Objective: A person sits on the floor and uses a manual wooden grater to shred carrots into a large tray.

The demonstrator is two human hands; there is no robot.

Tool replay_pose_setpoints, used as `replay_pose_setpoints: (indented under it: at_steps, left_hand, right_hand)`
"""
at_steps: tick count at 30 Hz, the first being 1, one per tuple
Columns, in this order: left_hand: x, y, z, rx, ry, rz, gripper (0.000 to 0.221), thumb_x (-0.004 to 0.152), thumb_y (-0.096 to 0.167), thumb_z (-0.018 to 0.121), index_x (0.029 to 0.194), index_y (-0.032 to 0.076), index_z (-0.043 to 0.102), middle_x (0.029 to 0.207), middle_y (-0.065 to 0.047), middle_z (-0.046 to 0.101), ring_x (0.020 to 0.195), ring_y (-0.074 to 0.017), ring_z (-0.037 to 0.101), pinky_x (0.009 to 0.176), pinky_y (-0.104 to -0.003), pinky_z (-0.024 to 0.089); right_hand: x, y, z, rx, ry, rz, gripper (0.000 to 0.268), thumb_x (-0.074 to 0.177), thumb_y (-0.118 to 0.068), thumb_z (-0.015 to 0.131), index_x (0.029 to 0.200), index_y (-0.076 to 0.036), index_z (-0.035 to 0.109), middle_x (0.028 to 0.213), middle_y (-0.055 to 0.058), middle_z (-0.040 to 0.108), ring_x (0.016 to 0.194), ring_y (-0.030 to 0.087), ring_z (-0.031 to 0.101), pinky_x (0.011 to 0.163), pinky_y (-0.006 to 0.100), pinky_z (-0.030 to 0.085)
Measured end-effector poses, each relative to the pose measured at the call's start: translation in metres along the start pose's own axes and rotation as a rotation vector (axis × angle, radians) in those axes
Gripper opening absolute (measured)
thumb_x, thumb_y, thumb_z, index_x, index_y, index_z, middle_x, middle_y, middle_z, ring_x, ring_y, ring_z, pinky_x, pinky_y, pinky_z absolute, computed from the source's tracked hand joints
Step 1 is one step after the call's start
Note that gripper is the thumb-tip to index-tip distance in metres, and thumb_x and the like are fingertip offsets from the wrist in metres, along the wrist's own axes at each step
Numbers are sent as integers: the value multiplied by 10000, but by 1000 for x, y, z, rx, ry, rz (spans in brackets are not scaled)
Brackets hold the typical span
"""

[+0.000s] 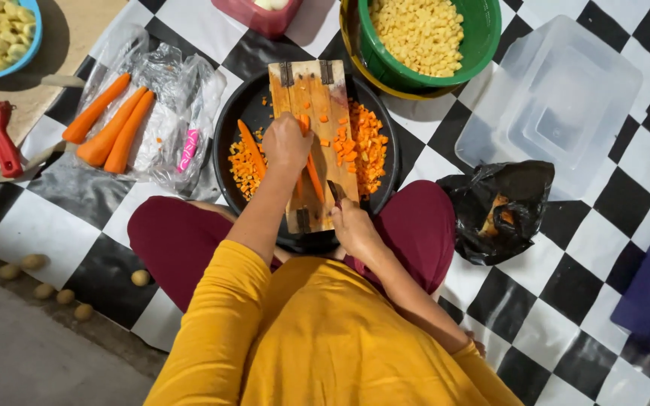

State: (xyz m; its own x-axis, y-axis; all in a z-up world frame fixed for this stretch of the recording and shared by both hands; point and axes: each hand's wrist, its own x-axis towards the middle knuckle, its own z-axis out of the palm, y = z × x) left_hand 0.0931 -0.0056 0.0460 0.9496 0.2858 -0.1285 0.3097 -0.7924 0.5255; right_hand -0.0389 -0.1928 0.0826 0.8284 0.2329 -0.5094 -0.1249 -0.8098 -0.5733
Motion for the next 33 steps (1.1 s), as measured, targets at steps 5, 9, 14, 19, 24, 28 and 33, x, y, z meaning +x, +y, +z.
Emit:
replay_pose_setpoints:
  at_steps: [5,9,14,19,24,28,33]
  left_hand:
    - [-16,-9,-9,-12,-54,191,353,825,217,847,988,-14,635,937,-189,653,825,-375,741,730,-439,639]
    - [-30,-22,3,-41,-49,296,351,800,198,826,1035,-2,658,992,-181,621,847,-447,718,734,-526,632]
    - [-31,-35,22,-70,-57,431,237,852,114,724,1076,44,758,1019,-166,638,858,-445,722,767,-503,632]
    - [-40,-39,43,38,51,471,192,918,122,620,1058,64,738,938,-122,628,769,-365,739,687,-434,624]
    - [-71,6,-25,275,216,568,151,908,115,596,1028,29,632,943,-70,532,761,-273,698,661,-331,608]
    - [-51,-35,39,202,216,579,166,927,151,650,998,5,613,939,-59,484,788,-274,662,675,-324,595]
    - [-54,-39,40,24,197,504,183,969,186,703,968,8,660,937,-68,520,811,-299,657,701,-327,575]
  right_hand:
    - [13,-13,-16,-10,-15,-18,454,1063,-363,345,1125,19,584,975,309,688,986,498,684,797,555,570]
    - [48,-10,-22,-13,4,-7,446,1059,-362,340,1114,8,583,922,255,709,883,393,736,796,512,604]
    - [71,-15,-28,-278,33,1,417,1066,-385,315,1151,-31,518,967,262,708,984,469,710,824,569,580]
    - [81,-21,-25,-291,51,-39,360,1082,-272,339,1167,37,504,870,290,695,882,492,720,734,571,594]
    - [101,-18,-16,-286,23,-34,304,1062,-211,398,1150,59,505,870,284,699,868,497,718,709,591,595]
    - [100,-40,-31,-142,-24,41,408,1083,-293,350,1202,73,486,942,273,702,967,491,694,805,586,574]
    - [91,-6,-19,-227,-16,-40,349,1080,-233,370,1118,73,533,906,318,690,926,536,695,704,596,578]
